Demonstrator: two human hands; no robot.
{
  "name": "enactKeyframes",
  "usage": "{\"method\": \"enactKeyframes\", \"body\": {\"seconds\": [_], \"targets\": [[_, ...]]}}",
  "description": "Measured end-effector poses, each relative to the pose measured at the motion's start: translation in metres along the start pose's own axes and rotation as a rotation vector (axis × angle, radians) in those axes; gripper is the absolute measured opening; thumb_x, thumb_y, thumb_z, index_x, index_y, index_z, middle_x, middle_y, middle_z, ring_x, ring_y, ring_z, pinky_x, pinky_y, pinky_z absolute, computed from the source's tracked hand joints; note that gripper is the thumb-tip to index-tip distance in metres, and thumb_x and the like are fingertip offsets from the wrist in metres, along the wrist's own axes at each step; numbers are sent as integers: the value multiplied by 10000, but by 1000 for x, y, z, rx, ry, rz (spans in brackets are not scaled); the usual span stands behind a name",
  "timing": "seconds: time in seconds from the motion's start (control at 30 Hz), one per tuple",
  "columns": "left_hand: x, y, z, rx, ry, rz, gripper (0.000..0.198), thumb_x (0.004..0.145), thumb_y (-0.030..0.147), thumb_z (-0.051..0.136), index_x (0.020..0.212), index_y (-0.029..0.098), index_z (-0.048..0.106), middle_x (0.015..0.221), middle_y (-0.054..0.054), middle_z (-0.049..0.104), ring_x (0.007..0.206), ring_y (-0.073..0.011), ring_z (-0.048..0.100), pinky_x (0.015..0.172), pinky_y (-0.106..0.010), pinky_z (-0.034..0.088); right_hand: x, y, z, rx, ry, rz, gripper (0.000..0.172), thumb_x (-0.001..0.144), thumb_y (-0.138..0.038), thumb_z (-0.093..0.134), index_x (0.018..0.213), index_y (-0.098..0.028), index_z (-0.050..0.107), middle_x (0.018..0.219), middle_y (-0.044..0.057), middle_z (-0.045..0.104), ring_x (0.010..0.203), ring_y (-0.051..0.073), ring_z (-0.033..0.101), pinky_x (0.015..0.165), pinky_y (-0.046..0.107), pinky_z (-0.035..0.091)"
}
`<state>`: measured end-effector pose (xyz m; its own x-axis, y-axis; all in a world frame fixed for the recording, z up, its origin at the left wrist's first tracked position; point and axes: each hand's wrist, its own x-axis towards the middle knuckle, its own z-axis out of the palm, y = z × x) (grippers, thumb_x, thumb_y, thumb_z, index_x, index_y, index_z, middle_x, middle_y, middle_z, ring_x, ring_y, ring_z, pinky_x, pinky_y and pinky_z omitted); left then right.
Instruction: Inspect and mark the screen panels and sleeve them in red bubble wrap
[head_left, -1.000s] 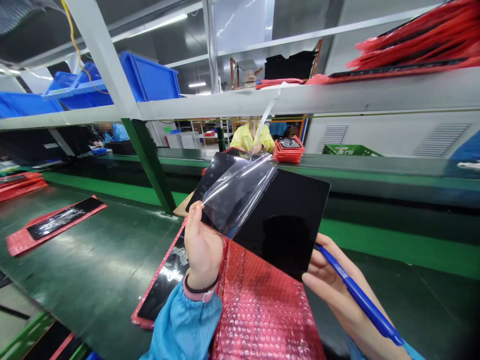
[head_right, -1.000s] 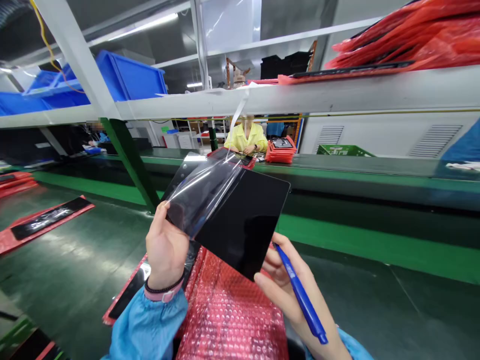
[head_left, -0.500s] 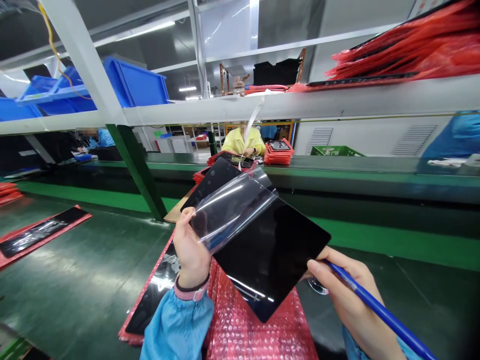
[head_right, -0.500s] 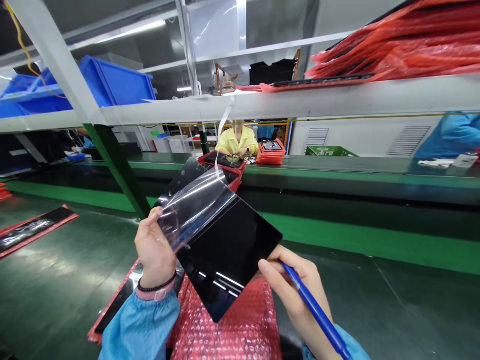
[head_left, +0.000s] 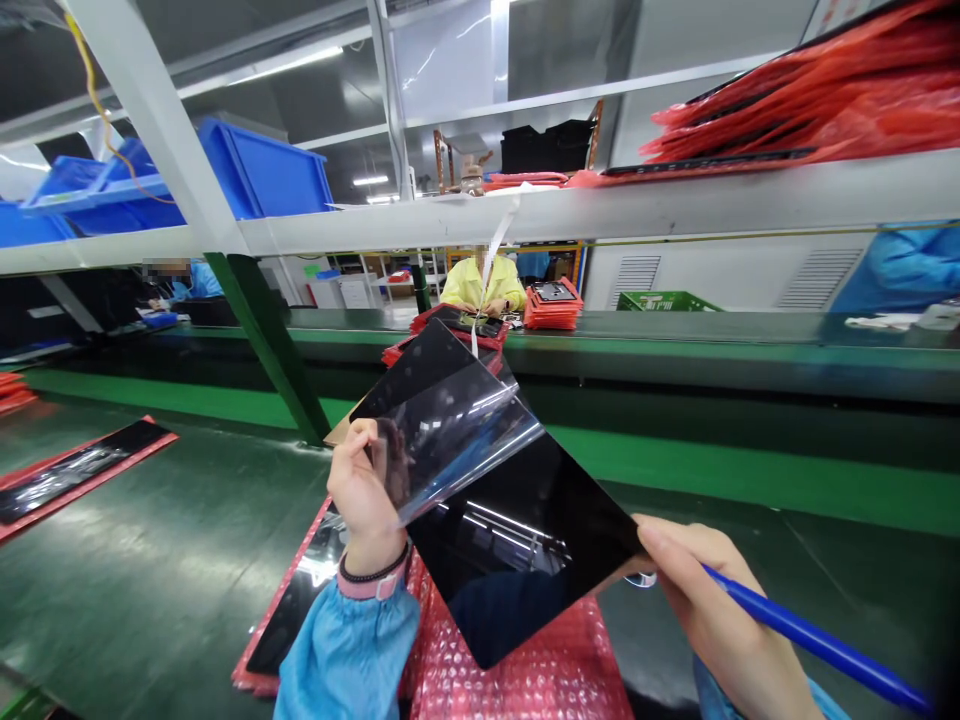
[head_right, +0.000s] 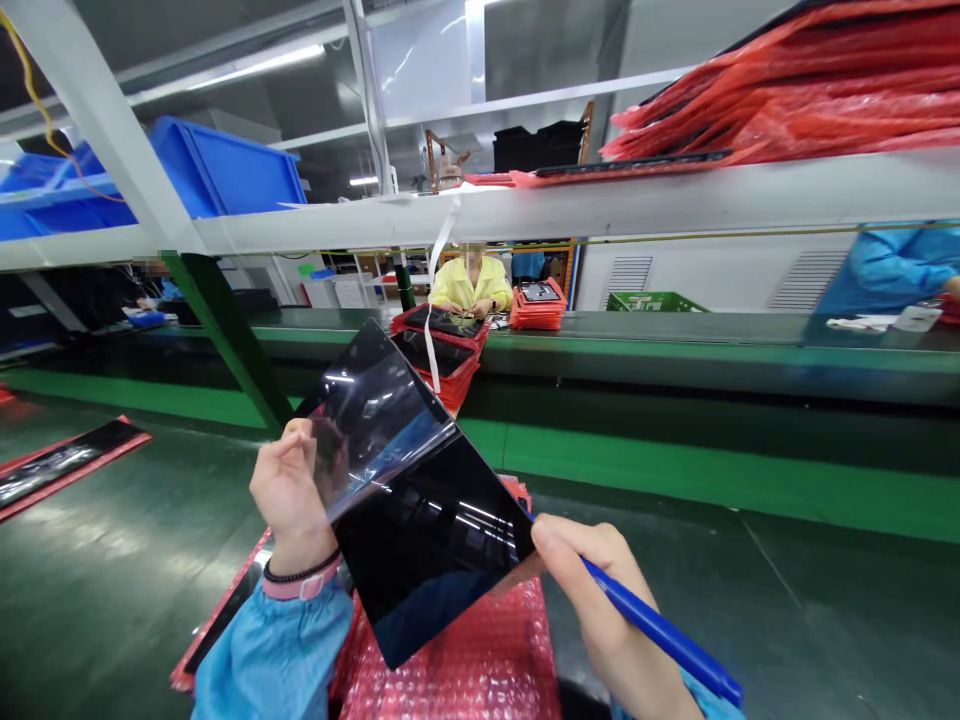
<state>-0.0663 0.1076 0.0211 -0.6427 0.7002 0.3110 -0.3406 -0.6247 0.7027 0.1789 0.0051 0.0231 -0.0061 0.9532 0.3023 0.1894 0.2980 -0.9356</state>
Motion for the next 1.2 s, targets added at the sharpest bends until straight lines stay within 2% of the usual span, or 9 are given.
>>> {"method": "enactKeyframes", "body": {"seconds": [0.1,0.3,0.53,0.77,0.9,0.97,1.03,1.1,1.2], "targets": [[-4,5,2,14,-39,-41,145,641,222,556,533,187,464,617,31,444,595,-103,432,568,-210,367,-1,9,-1,-157,123,-20,443,813,-571,571,533,-250,691,654,33,695,643,236,643,628,326,523],[-19,9,5,19,-255,-117,175,686,271,529,535,184,517,624,-8,515,613,-136,474,575,-239,392,6,14,6,-146,138,18,405,801,-576,579,634,-234,717,678,36,679,700,247,635,635,331,519],[-28,4,-3,-18,-465,-132,224,738,316,492,590,179,590,738,-68,624,648,-192,541,597,-304,387,14,7,12,-106,-197,-88,231,851,-411,586,951,-229,689,803,8,674,754,214,622,751,315,512],[-31,6,-2,23,-440,-43,233,719,293,501,543,183,606,734,-64,661,703,-204,570,630,-298,389,11,12,16,-241,-167,-112,449,790,-381,691,1203,-266,560,1091,20,706,1060,263,641,846,295,537],[-31,5,-2,36,-455,-19,233,707,283,505,536,187,632,714,-63,667,708,-207,584,625,-296,404,8,21,21,-315,-28,-278,798,790,-345,707,1447,-320,255,1437,58,471,1289,275,465,973,363,496],[-31,3,-2,25,-468,-1,230,697,279,511,539,188,651,706,-63,666,714,-207,592,643,-297,425,6,25,23,-389,50,-469,930,802,-256,701,1498,-322,86,1574,57,195,1391,290,288,1070,442,395],[-31,2,-3,26,-483,33,228,686,281,521,539,186,667,698,-66,667,713,-209,601,646,-297,441,5,26,23,-506,53,-682,968,804,-157,681,1506,-315,34,1595,15,53,1436,304,129,1122,517,282],[-31,1,-4,48,-495,76,236,683,292,530,535,186,680,648,-69,652,684,-212,603,613,-298,442,4,25,22,-608,-14,-816,961,795,-105,664,1510,-292,49,1587,-2,97,1443,316,67,1133,582,198],[-33,0,-5,82,-494,134,240,682,309,551,531,195,698,543,-57,605,587,-200,577,539,-293,414,2,20,19,-637,-79,-865,931,769,-139,671,1505,-251,112,1555,30,228,1434,348,112,1110,650,177]]}}
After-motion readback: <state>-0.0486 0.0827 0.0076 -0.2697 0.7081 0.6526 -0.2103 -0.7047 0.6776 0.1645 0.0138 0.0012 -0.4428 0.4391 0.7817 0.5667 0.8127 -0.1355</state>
